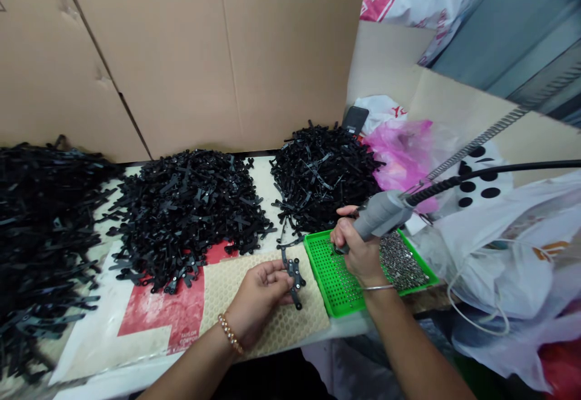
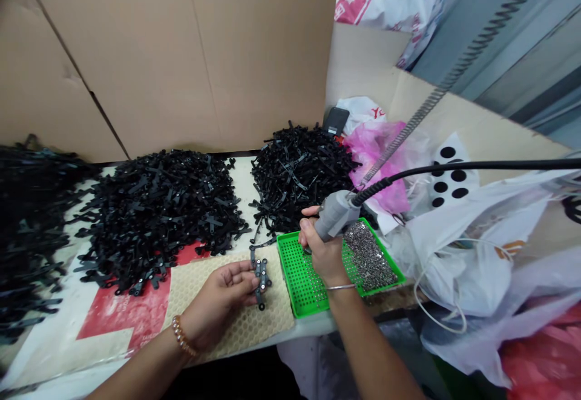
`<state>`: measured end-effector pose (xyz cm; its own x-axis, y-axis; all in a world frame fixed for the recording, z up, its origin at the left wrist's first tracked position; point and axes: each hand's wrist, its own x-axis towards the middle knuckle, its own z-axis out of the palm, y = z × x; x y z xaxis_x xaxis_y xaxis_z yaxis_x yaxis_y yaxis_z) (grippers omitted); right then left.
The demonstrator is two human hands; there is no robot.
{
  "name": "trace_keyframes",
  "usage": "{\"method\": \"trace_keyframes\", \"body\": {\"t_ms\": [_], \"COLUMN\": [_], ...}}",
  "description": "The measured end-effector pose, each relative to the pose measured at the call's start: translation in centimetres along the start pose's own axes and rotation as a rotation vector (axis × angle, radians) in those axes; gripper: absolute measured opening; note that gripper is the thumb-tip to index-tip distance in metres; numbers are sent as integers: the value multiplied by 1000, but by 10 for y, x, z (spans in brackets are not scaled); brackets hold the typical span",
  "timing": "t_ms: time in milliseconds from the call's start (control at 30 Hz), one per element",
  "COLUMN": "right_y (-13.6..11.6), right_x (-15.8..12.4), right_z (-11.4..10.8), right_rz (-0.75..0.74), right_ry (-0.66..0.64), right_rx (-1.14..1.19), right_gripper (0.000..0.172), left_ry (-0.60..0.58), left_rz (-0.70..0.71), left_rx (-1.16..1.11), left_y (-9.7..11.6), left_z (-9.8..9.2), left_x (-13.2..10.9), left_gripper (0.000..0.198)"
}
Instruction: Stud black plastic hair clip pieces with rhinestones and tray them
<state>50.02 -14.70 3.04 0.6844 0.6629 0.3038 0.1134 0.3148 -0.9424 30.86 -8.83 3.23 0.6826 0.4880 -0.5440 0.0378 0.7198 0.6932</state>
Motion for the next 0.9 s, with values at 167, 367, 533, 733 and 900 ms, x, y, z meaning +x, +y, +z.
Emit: {"method": "trace_keyframes", "body": {"t_ms": [167, 367, 533, 733, 900], "right_y": [0, 0, -1, -46, -69], "right_x": [0, 1, 1, 0, -22], "right_z": [-1, 0, 1, 21, 54], "right_rz": [-9, -11, -8, -45, -6], "right_ry": [6, -3, 20, 146, 24], "right_rx": [-5, 38, 19, 221, 374], "right_gripper": [19, 15, 19, 21, 20], "left_ry": [-3, -4, 33, 28, 5], "left_rz": [7, -3, -16, -1, 15], "left_rx": [-35, -59, -42, -26, -60], "left_y": [1, 2, 3, -1, -2], "left_z": [1, 2, 5, 4, 3], "left_x": [-1, -2, -1, 5, 5], "left_gripper": [55, 51, 39, 26, 26]}}
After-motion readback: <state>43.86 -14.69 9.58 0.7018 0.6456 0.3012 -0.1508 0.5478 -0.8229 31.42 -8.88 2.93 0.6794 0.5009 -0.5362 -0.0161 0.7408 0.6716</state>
